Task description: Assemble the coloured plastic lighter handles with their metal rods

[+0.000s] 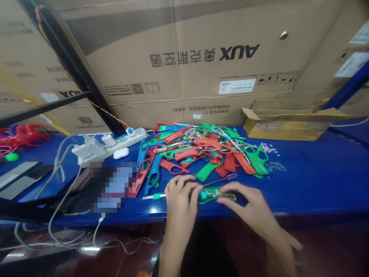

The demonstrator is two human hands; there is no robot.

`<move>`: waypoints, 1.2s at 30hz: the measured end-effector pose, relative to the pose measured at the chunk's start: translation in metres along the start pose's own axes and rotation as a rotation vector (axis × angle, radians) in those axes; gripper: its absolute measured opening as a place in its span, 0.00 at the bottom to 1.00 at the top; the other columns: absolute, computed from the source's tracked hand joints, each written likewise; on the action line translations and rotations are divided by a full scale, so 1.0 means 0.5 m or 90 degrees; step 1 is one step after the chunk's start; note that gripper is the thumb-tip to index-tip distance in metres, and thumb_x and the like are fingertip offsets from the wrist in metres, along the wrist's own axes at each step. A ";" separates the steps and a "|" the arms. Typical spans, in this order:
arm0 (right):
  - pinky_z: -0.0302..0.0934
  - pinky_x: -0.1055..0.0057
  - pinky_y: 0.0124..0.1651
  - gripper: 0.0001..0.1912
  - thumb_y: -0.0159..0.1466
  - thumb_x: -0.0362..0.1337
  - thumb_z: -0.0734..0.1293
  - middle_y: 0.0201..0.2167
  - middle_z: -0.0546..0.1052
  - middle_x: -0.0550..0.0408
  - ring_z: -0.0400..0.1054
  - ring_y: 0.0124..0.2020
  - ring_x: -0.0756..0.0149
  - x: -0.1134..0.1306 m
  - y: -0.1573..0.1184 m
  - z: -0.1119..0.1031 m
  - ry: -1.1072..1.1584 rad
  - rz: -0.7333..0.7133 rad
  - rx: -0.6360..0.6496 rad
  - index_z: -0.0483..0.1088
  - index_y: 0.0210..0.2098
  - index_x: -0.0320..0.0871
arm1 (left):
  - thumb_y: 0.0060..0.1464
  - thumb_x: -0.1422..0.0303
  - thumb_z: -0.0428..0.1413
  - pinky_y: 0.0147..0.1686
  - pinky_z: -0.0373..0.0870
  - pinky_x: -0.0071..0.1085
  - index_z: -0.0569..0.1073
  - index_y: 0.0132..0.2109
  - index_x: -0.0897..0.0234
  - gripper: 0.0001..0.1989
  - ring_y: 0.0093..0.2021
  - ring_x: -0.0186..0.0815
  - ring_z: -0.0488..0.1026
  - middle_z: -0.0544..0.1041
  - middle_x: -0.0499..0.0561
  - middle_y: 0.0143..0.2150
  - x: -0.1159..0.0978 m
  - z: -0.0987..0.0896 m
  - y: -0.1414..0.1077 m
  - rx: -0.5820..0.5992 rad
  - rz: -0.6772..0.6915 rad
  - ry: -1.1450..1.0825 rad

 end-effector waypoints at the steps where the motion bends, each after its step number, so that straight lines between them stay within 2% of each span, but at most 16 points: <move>1: 0.72 0.68 0.41 0.08 0.64 0.45 0.74 0.34 0.83 0.57 0.79 0.35 0.62 0.000 0.000 0.000 0.002 -0.003 -0.002 0.77 0.37 0.47 | 0.66 0.69 0.57 0.57 0.62 0.49 0.80 0.42 0.58 0.06 0.55 0.46 0.69 0.79 0.51 0.51 -0.003 -0.001 0.003 0.009 0.014 -0.005; 4: 0.72 0.68 0.41 0.08 0.64 0.44 0.74 0.34 0.83 0.57 0.79 0.35 0.62 -0.003 0.000 -0.001 0.007 -0.005 -0.011 0.77 0.37 0.47 | 0.66 0.70 0.57 0.56 0.64 0.47 0.80 0.45 0.58 0.06 0.55 0.45 0.69 0.78 0.52 0.52 -0.017 -0.002 0.018 0.068 0.068 -0.023; 7: 0.72 0.68 0.40 0.09 0.64 0.45 0.74 0.33 0.83 0.57 0.78 0.34 0.62 -0.004 0.002 0.000 0.008 0.003 -0.016 0.77 0.37 0.47 | 0.64 0.71 0.58 0.54 0.66 0.45 0.81 0.41 0.59 0.06 0.52 0.43 0.71 0.79 0.51 0.49 -0.029 -0.002 0.042 0.156 0.115 -0.014; 11: 0.72 0.68 0.38 0.09 0.65 0.46 0.73 0.33 0.83 0.56 0.78 0.34 0.61 -0.002 0.005 0.003 0.015 0.007 -0.010 0.77 0.38 0.47 | 0.61 0.72 0.62 0.50 0.68 0.45 0.82 0.37 0.60 0.05 0.49 0.45 0.72 0.79 0.51 0.43 -0.041 -0.003 0.075 0.239 0.155 0.055; 15: 0.73 0.67 0.38 0.10 0.65 0.47 0.73 0.33 0.83 0.56 0.78 0.34 0.60 -0.004 0.005 0.003 0.018 0.008 -0.009 0.77 0.37 0.47 | 0.60 0.74 0.61 0.47 0.68 0.45 0.83 0.36 0.61 0.07 0.49 0.48 0.72 0.80 0.53 0.43 -0.056 0.002 0.090 0.302 0.212 0.142; 18: 0.72 0.68 0.38 0.10 0.65 0.46 0.72 0.33 0.83 0.57 0.79 0.34 0.61 -0.006 0.004 0.002 0.016 0.010 -0.010 0.77 0.37 0.48 | 0.61 0.75 0.60 0.48 0.68 0.45 0.83 0.36 0.62 0.08 0.48 0.48 0.72 0.80 0.54 0.43 -0.062 0.004 0.087 0.292 0.262 0.163; 22: 0.72 0.69 0.38 0.08 0.65 0.45 0.73 0.32 0.83 0.57 0.78 0.33 0.62 -0.004 0.004 0.001 0.017 0.009 -0.023 0.76 0.37 0.48 | 0.63 0.75 0.58 0.52 0.65 0.46 0.80 0.37 0.62 0.07 0.49 0.47 0.72 0.81 0.53 0.45 -0.051 0.004 0.076 0.244 0.276 0.146; 25: 0.72 0.69 0.38 0.08 0.64 0.44 0.74 0.32 0.82 0.58 0.78 0.32 0.62 -0.003 0.007 0.001 0.021 0.004 -0.024 0.77 0.37 0.48 | 0.66 0.75 0.55 0.54 0.63 0.45 0.78 0.40 0.61 0.08 0.49 0.43 0.72 0.81 0.52 0.47 -0.042 -0.003 0.066 0.187 0.258 0.078; 30: 0.72 0.68 0.41 0.06 0.65 0.43 0.73 0.35 0.82 0.56 0.77 0.35 0.61 -0.005 0.008 0.003 0.045 -0.027 -0.010 0.77 0.37 0.48 | 0.69 0.71 0.51 0.52 0.65 0.41 0.75 0.43 0.60 0.08 0.46 0.40 0.72 0.80 0.51 0.44 -0.031 -0.017 0.043 0.109 0.179 -0.054; 36: 0.70 0.70 0.46 0.02 0.68 0.40 0.71 0.38 0.81 0.57 0.76 0.40 0.63 -0.003 0.006 0.012 0.042 -0.054 0.042 0.76 0.39 0.50 | 0.69 0.73 0.50 0.61 0.56 0.47 0.73 0.43 0.58 0.08 0.45 0.39 0.71 0.80 0.48 0.41 -0.026 -0.001 0.012 0.158 0.144 -0.084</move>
Point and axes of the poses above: each hand's wrist, its own y-axis towards the middle knuckle, its own z-axis out of the palm, x = y × z, the point moved 4 cm from there along y, towards the middle knuckle
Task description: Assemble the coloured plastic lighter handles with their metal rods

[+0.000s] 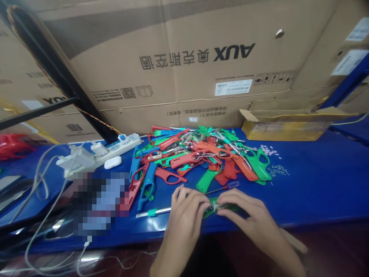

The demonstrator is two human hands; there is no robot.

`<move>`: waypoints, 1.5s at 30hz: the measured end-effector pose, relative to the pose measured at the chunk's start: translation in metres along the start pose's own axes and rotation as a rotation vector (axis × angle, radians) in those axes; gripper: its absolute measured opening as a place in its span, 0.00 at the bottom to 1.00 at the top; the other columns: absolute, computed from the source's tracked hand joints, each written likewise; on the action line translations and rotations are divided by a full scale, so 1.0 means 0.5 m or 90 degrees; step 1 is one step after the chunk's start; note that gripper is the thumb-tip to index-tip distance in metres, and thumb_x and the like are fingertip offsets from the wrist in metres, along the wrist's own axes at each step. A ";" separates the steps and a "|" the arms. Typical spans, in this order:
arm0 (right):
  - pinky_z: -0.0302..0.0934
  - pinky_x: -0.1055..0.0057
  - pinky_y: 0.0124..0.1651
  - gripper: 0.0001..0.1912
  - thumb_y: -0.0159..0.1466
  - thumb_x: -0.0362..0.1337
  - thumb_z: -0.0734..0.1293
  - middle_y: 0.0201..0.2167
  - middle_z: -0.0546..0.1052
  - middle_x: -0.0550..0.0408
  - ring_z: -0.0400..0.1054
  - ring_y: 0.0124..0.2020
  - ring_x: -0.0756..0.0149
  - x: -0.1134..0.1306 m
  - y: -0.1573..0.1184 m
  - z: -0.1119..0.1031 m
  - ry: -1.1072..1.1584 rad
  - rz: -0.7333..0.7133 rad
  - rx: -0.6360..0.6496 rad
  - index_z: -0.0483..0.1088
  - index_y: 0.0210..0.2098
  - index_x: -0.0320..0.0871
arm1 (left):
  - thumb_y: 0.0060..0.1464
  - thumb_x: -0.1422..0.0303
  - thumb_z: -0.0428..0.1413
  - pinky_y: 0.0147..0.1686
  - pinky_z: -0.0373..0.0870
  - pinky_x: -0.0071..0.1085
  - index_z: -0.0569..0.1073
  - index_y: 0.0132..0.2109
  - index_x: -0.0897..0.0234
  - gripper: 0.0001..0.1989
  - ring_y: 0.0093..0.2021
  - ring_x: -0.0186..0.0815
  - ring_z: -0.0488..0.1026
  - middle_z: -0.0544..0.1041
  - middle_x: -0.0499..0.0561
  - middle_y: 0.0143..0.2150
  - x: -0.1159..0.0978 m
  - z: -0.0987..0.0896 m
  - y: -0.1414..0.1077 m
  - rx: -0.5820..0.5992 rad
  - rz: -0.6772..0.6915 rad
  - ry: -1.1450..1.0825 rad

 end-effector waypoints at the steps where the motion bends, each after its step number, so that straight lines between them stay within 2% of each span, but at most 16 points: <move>1: 0.70 0.70 0.46 0.02 0.68 0.39 0.71 0.38 0.81 0.57 0.76 0.41 0.63 0.000 0.001 0.002 -0.005 -0.002 0.006 0.76 0.40 0.50 | 0.69 0.74 0.50 0.62 0.55 0.47 0.72 0.44 0.58 0.08 0.45 0.39 0.71 0.80 0.47 0.41 0.000 0.002 -0.002 0.008 -0.004 -0.001; 4: 0.70 0.70 0.47 0.01 0.69 0.39 0.70 0.39 0.80 0.57 0.76 0.42 0.63 -0.001 0.002 0.006 -0.028 0.003 0.013 0.74 0.40 0.50 | 0.69 0.75 0.49 0.63 0.53 0.47 0.71 0.45 0.58 0.08 0.46 0.38 0.71 0.79 0.47 0.42 0.000 0.003 -0.003 0.029 -0.006 -0.013; 9: 0.70 0.69 0.46 0.02 0.70 0.40 0.69 0.40 0.80 0.58 0.76 0.42 0.64 -0.004 0.001 0.010 -0.060 0.014 0.016 0.73 0.41 0.51 | 0.69 0.75 0.50 0.60 0.55 0.44 0.70 0.46 0.59 0.07 0.46 0.38 0.69 0.78 0.47 0.42 0.000 0.001 -0.003 0.045 0.009 -0.040; 15: 0.70 0.70 0.46 0.03 0.69 0.40 0.69 0.39 0.80 0.57 0.76 0.41 0.64 -0.003 0.003 0.006 -0.060 0.019 0.001 0.73 0.41 0.50 | 0.69 0.75 0.50 0.58 0.57 0.43 0.70 0.47 0.59 0.07 0.46 0.39 0.69 0.77 0.49 0.42 0.004 0.004 -0.006 0.038 0.016 -0.055; 28: 0.67 0.77 0.48 0.04 0.69 0.34 0.70 0.40 0.79 0.61 0.75 0.42 0.71 0.002 0.001 0.003 -0.046 -0.026 -0.016 0.72 0.42 0.50 | 0.69 0.76 0.51 0.50 0.63 0.38 0.71 0.45 0.60 0.07 0.46 0.39 0.67 0.76 0.49 0.42 0.002 0.003 -0.008 0.022 0.008 -0.092; 40: 0.67 0.76 0.47 0.03 0.69 0.33 0.69 0.38 0.79 0.61 0.74 0.40 0.70 0.008 0.003 0.001 -0.033 -0.071 -0.024 0.74 0.40 0.49 | 0.67 0.76 0.53 0.52 0.62 0.39 0.72 0.43 0.61 0.06 0.45 0.38 0.69 0.77 0.48 0.40 -0.007 0.002 -0.004 -0.005 0.016 -0.077; 45: 0.67 0.75 0.47 0.04 0.69 0.33 0.69 0.39 0.80 0.61 0.74 0.42 0.69 0.005 0.002 0.002 -0.024 -0.052 -0.005 0.74 0.41 0.49 | 0.67 0.76 0.53 0.53 0.62 0.39 0.72 0.44 0.60 0.06 0.46 0.38 0.69 0.77 0.47 0.40 -0.006 0.003 -0.004 -0.003 0.021 -0.082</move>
Point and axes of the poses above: each hand's wrist, its own y-axis towards the middle knuckle, its own z-axis out of the palm, x = y × z, the point moved 4 cm from there along y, towards the middle knuckle
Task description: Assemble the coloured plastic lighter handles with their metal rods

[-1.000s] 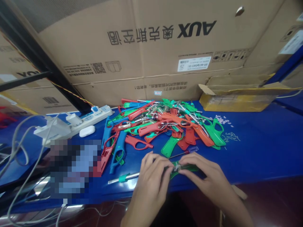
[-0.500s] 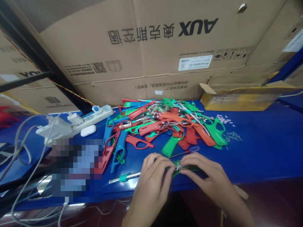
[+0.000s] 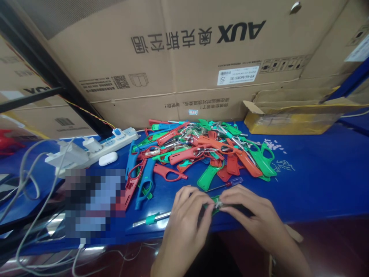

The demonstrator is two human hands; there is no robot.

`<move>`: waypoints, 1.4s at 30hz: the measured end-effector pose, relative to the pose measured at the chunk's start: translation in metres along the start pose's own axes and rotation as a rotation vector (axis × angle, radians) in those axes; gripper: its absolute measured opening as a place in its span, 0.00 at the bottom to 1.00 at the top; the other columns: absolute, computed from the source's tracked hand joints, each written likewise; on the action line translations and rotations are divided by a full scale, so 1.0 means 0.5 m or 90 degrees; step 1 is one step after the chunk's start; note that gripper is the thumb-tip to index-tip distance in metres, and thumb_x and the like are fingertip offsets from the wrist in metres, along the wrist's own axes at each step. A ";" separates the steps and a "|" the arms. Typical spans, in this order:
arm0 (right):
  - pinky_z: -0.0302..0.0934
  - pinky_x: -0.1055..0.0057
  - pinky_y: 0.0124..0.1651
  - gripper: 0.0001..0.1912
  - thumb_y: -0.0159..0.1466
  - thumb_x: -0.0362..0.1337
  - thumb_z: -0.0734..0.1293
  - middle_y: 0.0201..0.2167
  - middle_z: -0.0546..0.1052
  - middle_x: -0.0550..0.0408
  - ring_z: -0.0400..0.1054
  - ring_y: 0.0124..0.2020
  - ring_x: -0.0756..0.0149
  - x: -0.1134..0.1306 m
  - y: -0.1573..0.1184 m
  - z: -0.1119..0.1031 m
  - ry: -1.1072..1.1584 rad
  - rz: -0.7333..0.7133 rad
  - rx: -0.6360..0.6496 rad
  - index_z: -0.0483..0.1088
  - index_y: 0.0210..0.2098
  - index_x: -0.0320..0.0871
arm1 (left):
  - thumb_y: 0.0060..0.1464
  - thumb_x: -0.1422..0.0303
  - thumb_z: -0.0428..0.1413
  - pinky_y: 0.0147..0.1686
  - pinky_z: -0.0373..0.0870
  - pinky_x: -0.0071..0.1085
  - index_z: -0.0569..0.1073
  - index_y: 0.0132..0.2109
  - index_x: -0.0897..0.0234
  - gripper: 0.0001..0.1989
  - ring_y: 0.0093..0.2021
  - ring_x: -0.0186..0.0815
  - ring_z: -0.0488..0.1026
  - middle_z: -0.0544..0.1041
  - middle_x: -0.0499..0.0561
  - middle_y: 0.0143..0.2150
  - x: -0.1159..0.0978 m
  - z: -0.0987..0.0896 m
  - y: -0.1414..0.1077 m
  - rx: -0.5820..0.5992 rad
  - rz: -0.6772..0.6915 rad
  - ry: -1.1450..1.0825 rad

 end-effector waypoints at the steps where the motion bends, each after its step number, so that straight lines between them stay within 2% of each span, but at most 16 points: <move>1: 0.67 0.75 0.48 0.04 0.69 0.33 0.69 0.39 0.80 0.61 0.74 0.42 0.70 0.000 0.000 0.000 0.003 0.003 0.005 0.74 0.41 0.49 | 0.67 0.76 0.54 0.53 0.62 0.38 0.72 0.44 0.60 0.06 0.45 0.37 0.69 0.77 0.47 0.40 0.000 0.000 0.000 -0.001 0.000 -0.001; 9: 0.67 0.76 0.48 0.04 0.68 0.33 0.70 0.38 0.81 0.61 0.75 0.42 0.70 0.003 0.001 -0.001 -0.003 -0.002 0.001 0.76 0.41 0.49 | 0.67 0.75 0.54 0.51 0.62 0.38 0.73 0.44 0.60 0.06 0.45 0.38 0.69 0.78 0.47 0.40 0.000 -0.001 -0.001 -0.004 0.004 -0.003; 21: 0.72 0.69 0.44 0.03 0.69 0.36 0.70 0.37 0.82 0.57 0.77 0.40 0.64 0.004 0.000 -0.001 -0.026 0.004 -0.002 0.78 0.39 0.48 | 0.67 0.74 0.55 0.46 0.65 0.37 0.75 0.44 0.60 0.05 0.44 0.39 0.71 0.80 0.49 0.40 0.002 -0.002 0.002 0.001 0.006 -0.026; 35: 0.70 0.70 0.44 0.03 0.69 0.33 0.70 0.37 0.82 0.57 0.76 0.40 0.65 0.008 0.003 0.003 -0.011 -0.013 -0.003 0.77 0.39 0.48 | 0.68 0.75 0.54 0.48 0.65 0.37 0.74 0.44 0.61 0.06 0.44 0.38 0.68 0.79 0.49 0.40 0.003 0.001 0.001 0.017 0.018 -0.033; 42: 0.68 0.67 0.51 0.04 0.70 0.32 0.68 0.38 0.82 0.59 0.76 0.40 0.66 0.008 0.003 0.007 -0.063 -0.004 0.000 0.75 0.40 0.49 | 0.68 0.75 0.54 0.50 0.65 0.39 0.74 0.47 0.61 0.06 0.46 0.39 0.68 0.79 0.50 0.43 0.002 0.003 -0.001 -0.019 0.009 0.001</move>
Point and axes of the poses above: each hand's wrist, its own y-axis towards the middle knuckle, its own z-axis out of the palm, x = y × z, the point moved 4 cm from there along y, towards the middle knuckle
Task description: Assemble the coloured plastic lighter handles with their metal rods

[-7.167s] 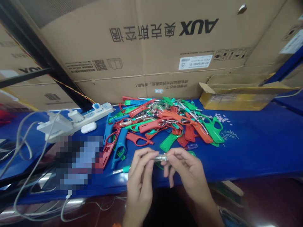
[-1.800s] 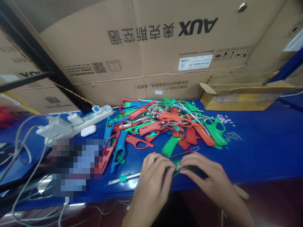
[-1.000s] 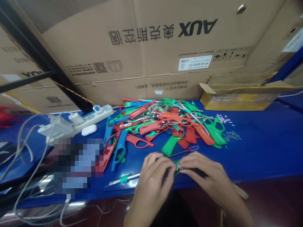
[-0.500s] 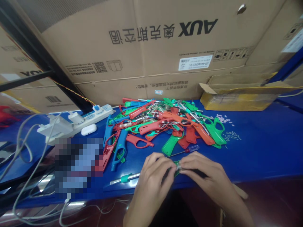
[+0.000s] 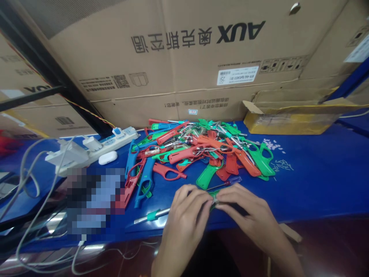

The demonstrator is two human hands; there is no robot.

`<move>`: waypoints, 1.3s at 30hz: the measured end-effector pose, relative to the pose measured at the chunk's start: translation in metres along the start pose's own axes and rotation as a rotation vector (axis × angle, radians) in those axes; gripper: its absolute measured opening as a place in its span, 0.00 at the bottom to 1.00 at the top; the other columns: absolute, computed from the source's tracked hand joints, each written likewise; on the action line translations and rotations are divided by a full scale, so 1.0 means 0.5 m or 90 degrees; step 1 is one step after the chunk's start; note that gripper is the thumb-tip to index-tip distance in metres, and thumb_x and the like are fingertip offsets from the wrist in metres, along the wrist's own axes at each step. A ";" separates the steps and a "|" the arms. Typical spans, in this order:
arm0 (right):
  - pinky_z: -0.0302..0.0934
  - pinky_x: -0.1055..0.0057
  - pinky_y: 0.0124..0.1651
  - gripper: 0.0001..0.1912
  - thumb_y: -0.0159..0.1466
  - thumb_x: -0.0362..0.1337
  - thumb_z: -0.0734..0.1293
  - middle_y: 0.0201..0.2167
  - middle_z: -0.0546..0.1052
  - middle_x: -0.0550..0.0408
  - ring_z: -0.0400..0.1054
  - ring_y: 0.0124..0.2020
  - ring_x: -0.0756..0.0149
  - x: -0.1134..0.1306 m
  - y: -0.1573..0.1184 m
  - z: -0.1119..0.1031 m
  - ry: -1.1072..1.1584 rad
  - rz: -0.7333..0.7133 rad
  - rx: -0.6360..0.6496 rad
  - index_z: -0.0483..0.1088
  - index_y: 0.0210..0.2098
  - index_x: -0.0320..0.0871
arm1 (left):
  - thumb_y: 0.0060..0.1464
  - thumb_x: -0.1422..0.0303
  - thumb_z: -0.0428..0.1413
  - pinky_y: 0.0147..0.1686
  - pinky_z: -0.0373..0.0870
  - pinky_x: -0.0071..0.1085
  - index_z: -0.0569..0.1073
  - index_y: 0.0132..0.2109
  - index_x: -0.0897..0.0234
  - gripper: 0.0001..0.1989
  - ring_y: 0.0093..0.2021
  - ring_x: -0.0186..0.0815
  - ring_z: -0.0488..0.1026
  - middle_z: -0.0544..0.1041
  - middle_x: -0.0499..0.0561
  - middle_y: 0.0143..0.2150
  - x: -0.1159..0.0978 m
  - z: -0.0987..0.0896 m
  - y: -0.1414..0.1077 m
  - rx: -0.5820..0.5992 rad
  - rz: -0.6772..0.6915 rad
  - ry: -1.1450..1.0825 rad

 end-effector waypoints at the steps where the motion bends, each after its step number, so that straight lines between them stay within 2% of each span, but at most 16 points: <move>1: 0.68 0.67 0.50 0.04 0.70 0.33 0.68 0.38 0.81 0.59 0.76 0.40 0.66 -0.001 0.000 -0.001 0.001 0.004 -0.003 0.75 0.40 0.48 | 0.67 0.75 0.54 0.50 0.65 0.40 0.74 0.47 0.61 0.07 0.47 0.40 0.68 0.79 0.50 0.43 0.000 -0.001 0.000 -0.008 -0.002 0.012; 7: 0.69 0.68 0.48 0.03 0.69 0.33 0.69 0.38 0.81 0.57 0.76 0.41 0.65 -0.002 -0.002 -0.009 0.038 -0.001 -0.035 0.75 0.41 0.48 | 0.66 0.75 0.56 0.52 0.63 0.40 0.75 0.48 0.59 0.07 0.49 0.40 0.69 0.80 0.49 0.45 0.001 -0.010 -0.001 -0.024 0.005 0.058; 14: 0.69 0.68 0.47 0.02 0.69 0.34 0.70 0.37 0.81 0.58 0.75 0.40 0.65 -0.001 -0.005 -0.008 0.047 0.008 -0.006 0.76 0.40 0.48 | 0.66 0.76 0.56 0.50 0.63 0.39 0.76 0.46 0.59 0.07 0.44 0.38 0.71 0.80 0.48 0.41 -0.006 -0.013 0.000 -0.019 0.022 0.034; 25: 0.70 0.69 0.45 0.03 0.67 0.33 0.71 0.37 0.82 0.58 0.76 0.39 0.65 0.003 -0.002 -0.009 0.065 0.010 -0.029 0.77 0.39 0.48 | 0.67 0.73 0.55 0.48 0.66 0.38 0.77 0.44 0.59 0.06 0.43 0.38 0.72 0.81 0.49 0.40 -0.005 -0.015 0.004 -0.004 0.003 -0.019; 31: 0.70 0.71 0.46 0.03 0.67 0.33 0.71 0.37 0.81 0.59 0.76 0.39 0.67 0.003 -0.003 -0.005 0.066 0.019 -0.026 0.76 0.39 0.48 | 0.66 0.74 0.56 0.48 0.65 0.38 0.76 0.44 0.59 0.06 0.43 0.37 0.72 0.81 0.48 0.40 -0.005 -0.011 0.001 -0.014 0.018 -0.023; 35: 0.68 0.72 0.47 0.03 0.68 0.34 0.70 0.38 0.80 0.59 0.75 0.41 0.67 -0.003 -0.003 -0.006 0.048 0.025 -0.024 0.73 0.41 0.48 | 0.67 0.73 0.56 0.52 0.64 0.41 0.76 0.49 0.58 0.07 0.48 0.40 0.71 0.81 0.50 0.44 -0.002 -0.009 -0.001 -0.025 0.015 0.030; 39: 0.68 0.70 0.47 0.03 0.69 0.35 0.69 0.40 0.80 0.57 0.75 0.42 0.66 -0.011 -0.003 -0.008 0.017 0.031 -0.029 0.73 0.43 0.48 | 0.66 0.70 0.58 0.58 0.63 0.43 0.71 0.58 0.57 0.15 0.55 0.41 0.69 0.78 0.51 0.52 0.009 -0.024 -0.013 -0.013 0.012 0.063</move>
Point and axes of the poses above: each hand's wrist, its own y-axis towards the middle knuckle, its own z-axis out of the palm, x = y × z, the point moved 4 cm from there along y, towards the middle knuckle
